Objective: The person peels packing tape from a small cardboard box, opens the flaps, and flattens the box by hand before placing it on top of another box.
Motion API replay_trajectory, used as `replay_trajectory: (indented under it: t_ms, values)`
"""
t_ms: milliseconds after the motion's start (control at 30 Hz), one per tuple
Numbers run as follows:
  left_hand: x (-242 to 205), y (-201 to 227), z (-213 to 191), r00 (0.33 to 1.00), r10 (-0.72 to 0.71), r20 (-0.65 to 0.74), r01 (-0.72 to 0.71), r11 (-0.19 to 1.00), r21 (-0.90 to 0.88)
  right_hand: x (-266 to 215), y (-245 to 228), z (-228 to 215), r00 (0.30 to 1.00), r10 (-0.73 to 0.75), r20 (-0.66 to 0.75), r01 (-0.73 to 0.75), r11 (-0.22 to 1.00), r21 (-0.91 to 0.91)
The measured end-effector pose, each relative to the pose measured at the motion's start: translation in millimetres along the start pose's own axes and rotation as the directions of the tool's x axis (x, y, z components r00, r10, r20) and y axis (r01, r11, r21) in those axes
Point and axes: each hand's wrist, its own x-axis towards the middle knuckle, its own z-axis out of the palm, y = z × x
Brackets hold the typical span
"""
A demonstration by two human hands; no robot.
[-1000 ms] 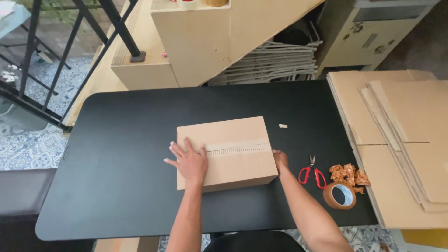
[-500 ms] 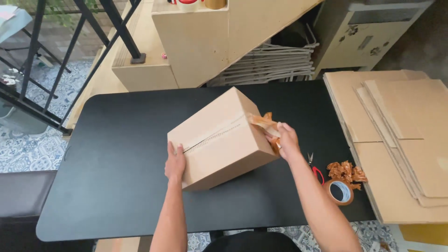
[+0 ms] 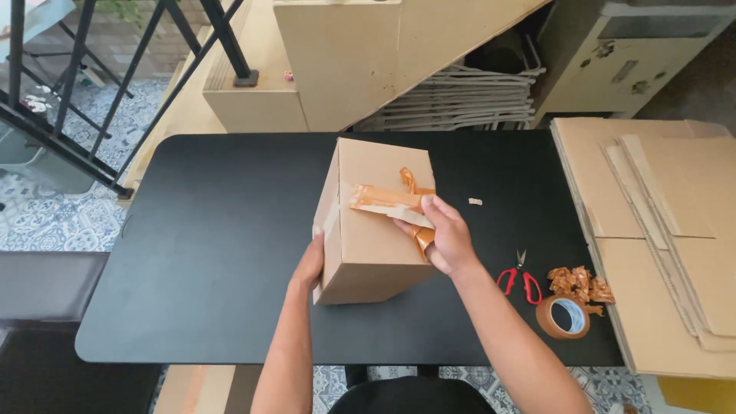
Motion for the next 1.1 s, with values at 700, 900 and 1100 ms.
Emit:
replay_trajectory:
  t_ms: [700,900,1100]
  values:
    - [30.1,44.7,-29.1,0.718,0.679,0.151,-0.614,0.721,-0.322,23.2,9.5,-57.7,0.948,-0.202,0.246,0.038,0.840,0.542]
    - [36.8,16.8,-47.9,0.773,0.633,0.048,-0.542,0.698,-0.468,45.0,-18.1,-113.3,0.960,-0.278,-0.019,0.252,0.839,0.482]
    - [44.6,15.1,-42.6,0.780,0.625,0.032,-0.530,0.687,-0.498,70.3,-29.2,-140.4,0.915,-0.396,0.070,0.402,0.899,-0.172]
